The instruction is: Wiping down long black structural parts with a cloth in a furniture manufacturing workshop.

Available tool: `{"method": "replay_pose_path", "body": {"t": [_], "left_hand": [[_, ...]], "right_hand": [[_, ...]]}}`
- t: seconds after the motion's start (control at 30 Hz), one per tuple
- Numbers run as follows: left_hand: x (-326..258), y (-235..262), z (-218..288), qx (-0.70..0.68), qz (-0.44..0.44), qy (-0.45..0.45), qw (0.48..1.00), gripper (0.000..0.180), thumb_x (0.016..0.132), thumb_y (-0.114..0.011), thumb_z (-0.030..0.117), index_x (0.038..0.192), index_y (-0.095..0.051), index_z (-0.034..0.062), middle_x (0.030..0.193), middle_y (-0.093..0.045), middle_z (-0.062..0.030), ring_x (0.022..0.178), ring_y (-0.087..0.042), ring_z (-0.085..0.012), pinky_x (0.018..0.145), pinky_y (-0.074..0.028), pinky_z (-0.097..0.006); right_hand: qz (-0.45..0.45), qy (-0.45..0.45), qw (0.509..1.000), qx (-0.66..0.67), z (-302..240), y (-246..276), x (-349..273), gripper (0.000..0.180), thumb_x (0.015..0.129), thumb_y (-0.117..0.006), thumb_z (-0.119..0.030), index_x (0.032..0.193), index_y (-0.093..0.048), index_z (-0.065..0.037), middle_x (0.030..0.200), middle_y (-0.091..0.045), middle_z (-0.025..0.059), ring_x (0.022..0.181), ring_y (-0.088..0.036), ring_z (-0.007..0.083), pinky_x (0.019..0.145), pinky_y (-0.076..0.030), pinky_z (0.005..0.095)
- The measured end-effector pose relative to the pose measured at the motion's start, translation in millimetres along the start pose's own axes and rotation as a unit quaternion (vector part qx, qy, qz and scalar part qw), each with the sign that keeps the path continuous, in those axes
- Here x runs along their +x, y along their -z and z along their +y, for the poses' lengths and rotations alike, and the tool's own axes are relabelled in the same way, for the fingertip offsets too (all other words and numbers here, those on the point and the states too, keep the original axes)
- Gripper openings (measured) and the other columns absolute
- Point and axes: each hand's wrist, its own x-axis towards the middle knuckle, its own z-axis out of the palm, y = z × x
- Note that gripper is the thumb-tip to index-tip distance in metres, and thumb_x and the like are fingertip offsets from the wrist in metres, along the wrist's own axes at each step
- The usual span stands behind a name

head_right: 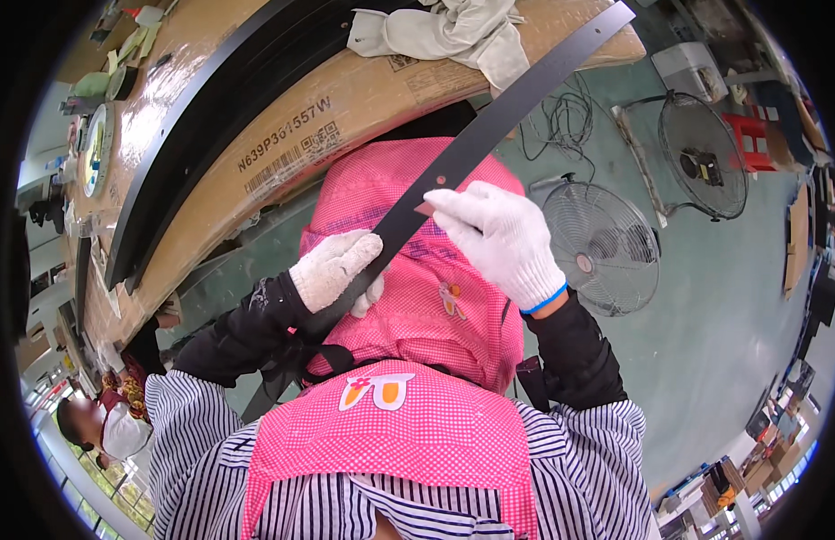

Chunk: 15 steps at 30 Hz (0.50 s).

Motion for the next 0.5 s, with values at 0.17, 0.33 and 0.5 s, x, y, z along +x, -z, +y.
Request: {"method": "replay_pose_path", "body": {"t": [0.17,0.33,0.5], "left_hand": [[2.4,0.7,-1.2,0.001,-0.007,-0.003,1.0,0.043,0.111,-0.038,0.039,0.107,-0.056,0.0,0.078,-0.067,-0.0098,0.059,-0.066,-0.019,0.056,-0.056,-0.033],[4.6,-0.3,-3.0,-0.004,-0.009,-0.014,1.0,0.043,0.111,-0.038,0.039,0.107,-0.057,0.0005,0.077,-0.067,-0.0092,0.058,-0.066,-0.0181,0.055,-0.056,-0.033],[7.1,0.4,-1.9,-0.006,-0.012,0.004,1.0,0.042,0.111,-0.039,0.039,0.106,-0.057,0.0014,0.077,-0.068,-0.0092,0.059,-0.066,-0.0167,0.057,-0.056,-0.031]], "right_hand": [[0.039,-0.027,0.999,-0.001,-1.9,1.6,2.7,0.022,0.091,-0.074,-0.014,0.112,-0.077,-0.013,0.08,-0.064,0.0082,0.071,-0.067,0.0254,0.063,-0.052,0.0351],[0.03,-0.014,0.999,0.01,3.1,1.2,5.3,0.023,0.091,-0.075,-0.015,0.114,-0.077,-0.013,0.08,-0.063,0.0079,0.071,-0.067,0.0254,0.063,-0.053,0.0348],[-0.036,0.056,0.998,-0.022,15.6,8.9,5.5,0.021,0.092,-0.075,-0.016,0.113,-0.077,-0.012,0.081,-0.066,0.0077,0.073,-0.068,0.0234,0.066,-0.054,0.035]]}}
